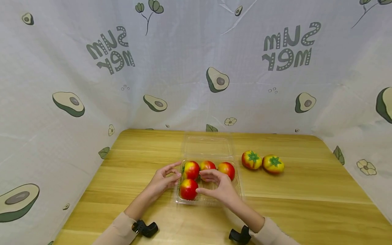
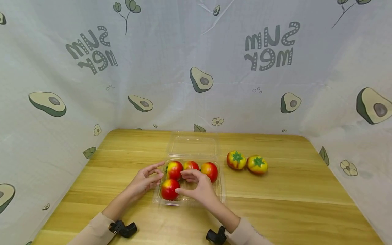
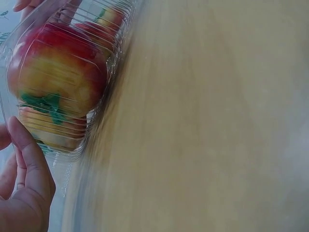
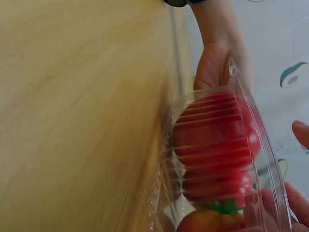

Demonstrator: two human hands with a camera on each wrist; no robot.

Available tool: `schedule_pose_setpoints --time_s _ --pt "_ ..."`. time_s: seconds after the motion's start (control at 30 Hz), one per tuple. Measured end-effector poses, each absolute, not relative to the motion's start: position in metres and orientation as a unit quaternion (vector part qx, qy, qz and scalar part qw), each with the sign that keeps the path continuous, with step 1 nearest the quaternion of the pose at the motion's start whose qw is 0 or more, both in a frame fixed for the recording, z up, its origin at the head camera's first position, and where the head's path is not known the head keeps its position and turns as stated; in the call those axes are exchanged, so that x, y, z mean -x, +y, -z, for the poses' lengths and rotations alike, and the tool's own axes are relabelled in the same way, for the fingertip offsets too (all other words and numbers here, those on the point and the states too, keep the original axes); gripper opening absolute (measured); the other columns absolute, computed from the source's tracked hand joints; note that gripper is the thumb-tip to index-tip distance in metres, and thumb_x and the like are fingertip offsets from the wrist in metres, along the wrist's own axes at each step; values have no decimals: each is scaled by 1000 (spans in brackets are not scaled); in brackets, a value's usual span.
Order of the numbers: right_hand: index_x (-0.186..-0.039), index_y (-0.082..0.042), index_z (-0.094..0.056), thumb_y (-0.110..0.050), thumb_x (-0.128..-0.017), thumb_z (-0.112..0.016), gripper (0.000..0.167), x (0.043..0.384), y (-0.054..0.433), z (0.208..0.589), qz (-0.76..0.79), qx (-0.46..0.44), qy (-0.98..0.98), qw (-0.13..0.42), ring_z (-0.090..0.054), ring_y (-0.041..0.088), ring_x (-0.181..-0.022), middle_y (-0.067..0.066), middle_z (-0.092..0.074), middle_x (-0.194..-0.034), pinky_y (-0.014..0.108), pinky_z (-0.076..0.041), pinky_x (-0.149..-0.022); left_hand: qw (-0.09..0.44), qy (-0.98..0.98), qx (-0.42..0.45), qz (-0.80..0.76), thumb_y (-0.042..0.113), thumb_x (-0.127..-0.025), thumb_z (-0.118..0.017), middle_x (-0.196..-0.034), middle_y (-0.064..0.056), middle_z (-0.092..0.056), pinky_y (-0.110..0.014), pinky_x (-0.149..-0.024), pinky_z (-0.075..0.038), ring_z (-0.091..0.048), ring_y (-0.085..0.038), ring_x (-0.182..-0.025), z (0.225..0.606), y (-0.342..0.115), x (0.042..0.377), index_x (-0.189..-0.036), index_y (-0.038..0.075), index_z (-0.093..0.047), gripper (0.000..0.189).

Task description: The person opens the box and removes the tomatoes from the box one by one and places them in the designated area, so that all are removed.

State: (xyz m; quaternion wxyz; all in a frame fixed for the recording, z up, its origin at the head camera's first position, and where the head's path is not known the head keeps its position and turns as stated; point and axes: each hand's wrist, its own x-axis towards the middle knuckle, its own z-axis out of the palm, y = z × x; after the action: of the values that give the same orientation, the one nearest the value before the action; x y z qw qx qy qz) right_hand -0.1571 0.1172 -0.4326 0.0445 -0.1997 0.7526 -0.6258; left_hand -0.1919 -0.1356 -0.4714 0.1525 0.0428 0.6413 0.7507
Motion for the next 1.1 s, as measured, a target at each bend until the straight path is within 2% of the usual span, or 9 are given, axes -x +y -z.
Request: schedule_pose_setpoints --time_s 0.33,0.83,1.1 --pt "-116 5 -65 -8 -73 -90 51 154 103 439 592 217 776 13 -64 40 -105 18 -68 -113 53 -50 -95 151 642 -52 -750 4 -96 -66 -102 -6 -56 -20 -70 -56 -58 -11 -72 471 -136 192 -148 2 -46 56" --pt "-112 -4 -70 -18 -68 -94 53 153 91 444 540 207 816 -25 -67 28 -98 7 -70 -112 48 -55 -87 148 642 -54 -750 5 -96 -66 -102 -5 -56 -20 -69 -56 -57 -12 -73 473 -137 192 -147 1 -46 55" --pt "-111 -3 -70 -16 -65 -96 54 153 87 445 529 205 823 -35 -67 27 -96 7 -69 -110 46 -57 -84 149 646 -56 -746 6 -96 -67 -102 -7 -55 -20 -69 -56 -57 -12 -72 473 -137 191 -147 1 -46 55"
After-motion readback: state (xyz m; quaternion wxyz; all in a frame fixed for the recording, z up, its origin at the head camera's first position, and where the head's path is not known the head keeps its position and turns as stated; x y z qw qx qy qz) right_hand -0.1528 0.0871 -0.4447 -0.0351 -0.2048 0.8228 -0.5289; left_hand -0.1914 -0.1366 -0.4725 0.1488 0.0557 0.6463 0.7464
